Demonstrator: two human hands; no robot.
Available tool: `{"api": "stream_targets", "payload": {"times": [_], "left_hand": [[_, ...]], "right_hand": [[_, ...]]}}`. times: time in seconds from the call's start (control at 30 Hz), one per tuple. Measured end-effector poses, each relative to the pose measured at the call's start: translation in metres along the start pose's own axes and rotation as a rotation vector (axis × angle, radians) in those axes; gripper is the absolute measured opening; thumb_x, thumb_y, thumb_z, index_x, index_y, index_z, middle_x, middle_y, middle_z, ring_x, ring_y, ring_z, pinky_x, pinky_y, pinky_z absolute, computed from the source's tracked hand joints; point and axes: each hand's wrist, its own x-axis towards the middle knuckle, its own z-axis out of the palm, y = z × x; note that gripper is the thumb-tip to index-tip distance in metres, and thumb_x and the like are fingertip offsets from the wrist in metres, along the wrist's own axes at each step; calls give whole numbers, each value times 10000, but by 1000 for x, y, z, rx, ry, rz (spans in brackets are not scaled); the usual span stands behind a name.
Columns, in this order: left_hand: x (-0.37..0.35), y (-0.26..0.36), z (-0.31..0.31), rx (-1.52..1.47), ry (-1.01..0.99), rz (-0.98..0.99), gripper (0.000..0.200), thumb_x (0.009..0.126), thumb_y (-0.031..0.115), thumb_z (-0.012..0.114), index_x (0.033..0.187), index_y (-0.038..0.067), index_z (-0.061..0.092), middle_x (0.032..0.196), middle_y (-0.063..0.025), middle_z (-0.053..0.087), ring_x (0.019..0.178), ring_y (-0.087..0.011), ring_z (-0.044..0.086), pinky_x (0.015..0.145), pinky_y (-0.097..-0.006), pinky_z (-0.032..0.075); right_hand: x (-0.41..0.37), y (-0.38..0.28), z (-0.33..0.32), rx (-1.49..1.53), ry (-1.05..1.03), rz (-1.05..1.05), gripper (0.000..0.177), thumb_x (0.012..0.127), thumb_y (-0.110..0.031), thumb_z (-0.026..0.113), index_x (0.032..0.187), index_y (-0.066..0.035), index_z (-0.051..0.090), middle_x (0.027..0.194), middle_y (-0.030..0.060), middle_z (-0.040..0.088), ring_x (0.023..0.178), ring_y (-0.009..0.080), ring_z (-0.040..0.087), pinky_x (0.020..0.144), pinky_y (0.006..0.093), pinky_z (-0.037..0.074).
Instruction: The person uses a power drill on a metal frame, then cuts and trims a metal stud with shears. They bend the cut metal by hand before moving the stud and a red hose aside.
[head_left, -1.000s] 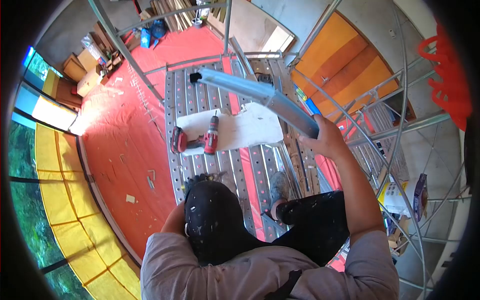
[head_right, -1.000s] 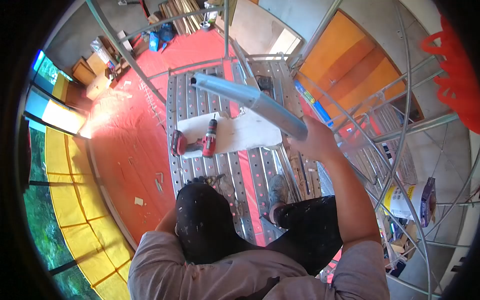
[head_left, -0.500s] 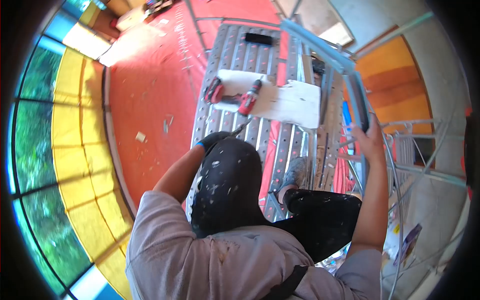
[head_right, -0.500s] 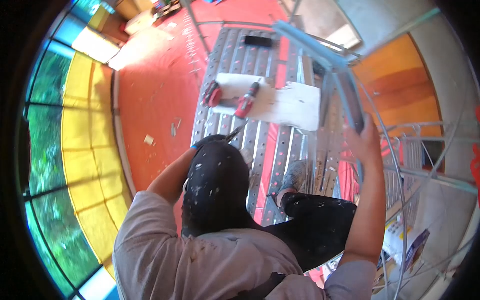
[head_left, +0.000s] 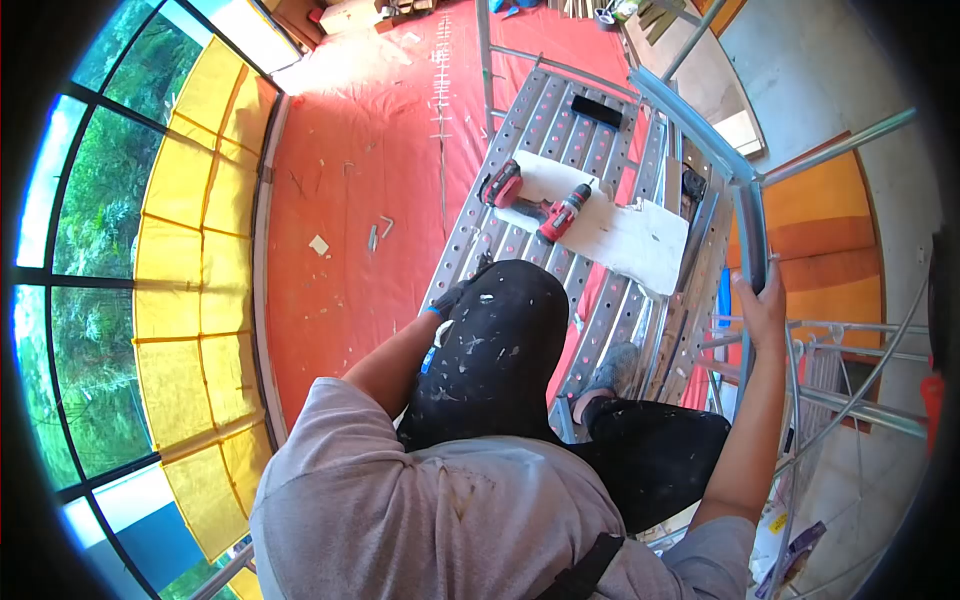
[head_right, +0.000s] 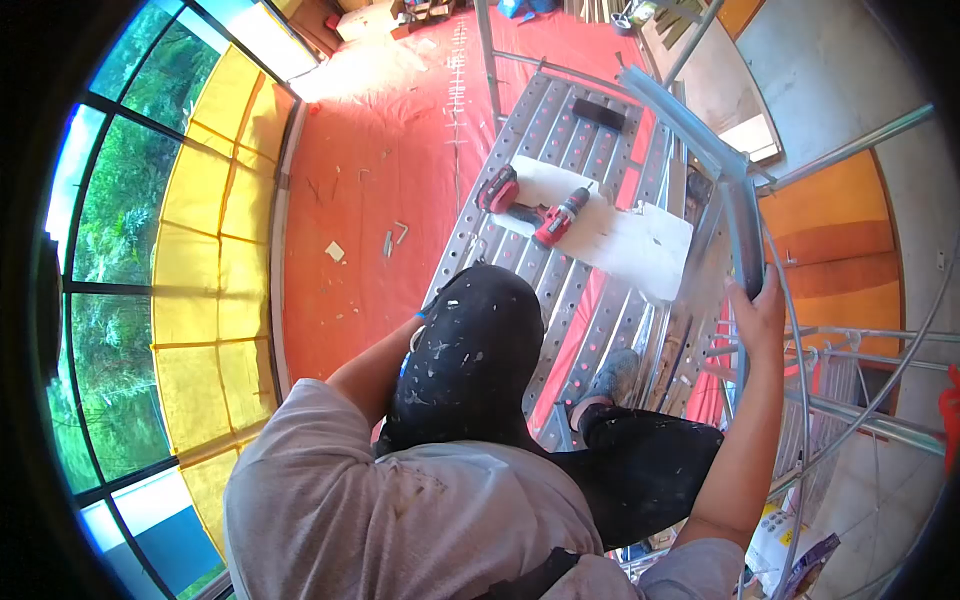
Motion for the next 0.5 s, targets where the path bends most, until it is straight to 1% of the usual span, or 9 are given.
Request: {"api": "stream_targets", "payload": {"times": [0.13,0.2,0.23,0.27,0.3,0.33,0.37,0.43,0.5], "left_hand": [[37,12,-20,-253,106,80,426,856,373,718,1147,65,675,1047,-241,716,997,-445,684,860,-503,528],[78,21,-50,-351,202,227,432,854,370,722,1148,59,674,1045,-241,716,995,-447,684,861,-501,527],[37,98,-91,111,281,282,483,831,359,752,1147,6,658,1002,-226,730,903,-407,697,820,-504,518],[49,121,-109,301,349,382,431,822,288,781,1124,10,649,898,-181,728,807,-309,697,730,-477,537],[-26,228,-152,-179,285,269,363,834,195,781,1111,21,622,801,-112,678,715,-201,668,614,-403,542],[-18,249,-163,-295,289,322,405,865,264,762,1135,26,578,846,-116,641,625,-232,674,544,-381,549],[-17,273,-175,-321,345,426,389,868,222,756,1149,27,570,797,-88,637,640,-190,673,540,-341,550],[-48,350,-194,-396,273,306,420,853,188,767,1192,39,569,876,-127,668,708,-242,678,622,-401,548],[-42,384,-187,-241,380,519,411,855,204,742,1184,25,574,893,-145,662,690,-240,685,619,-380,560]], "right_hand": [[8,16,7,39,36,-41,519,884,-263,714,1251,48,519,1085,224,642,985,322,629,910,426,487],[10,11,11,97,69,-71,526,889,-251,703,1274,46,502,1111,233,631,1017,322,624,927,418,482],[10,9,12,106,98,-79,540,884,-264,709,1276,44,500,1107,239,639,1021,336,635,925,423,487],[12,5,12,115,130,-90,554,879,-278,714,1277,42,498,1103,245,647,1026,350,645,922,427,492],[15,-1,10,121,166,-101,568,874,-291,719,1278,40,496,1099,252,655,1030,364,656,919,432,497],[17,-11,7,73,194,-69,560,864,-304,729,1252,38,514,1065,241,663,993,367,663,893,439,504],[17,-25,2,22,230,-33,552,853,-316,739,1225,36,532,1031,230,672,955,371,670,868,445,511],[21,-51,-13,-13,363,-39,594,811,-353,772,1195,39,545,997,237,684,923,391,683,841,456,523],[27,-70,-30,17,457,-61,590,809,-348,779,1195,35,549,993,233,688,916,380,688,831,440,528]]}}
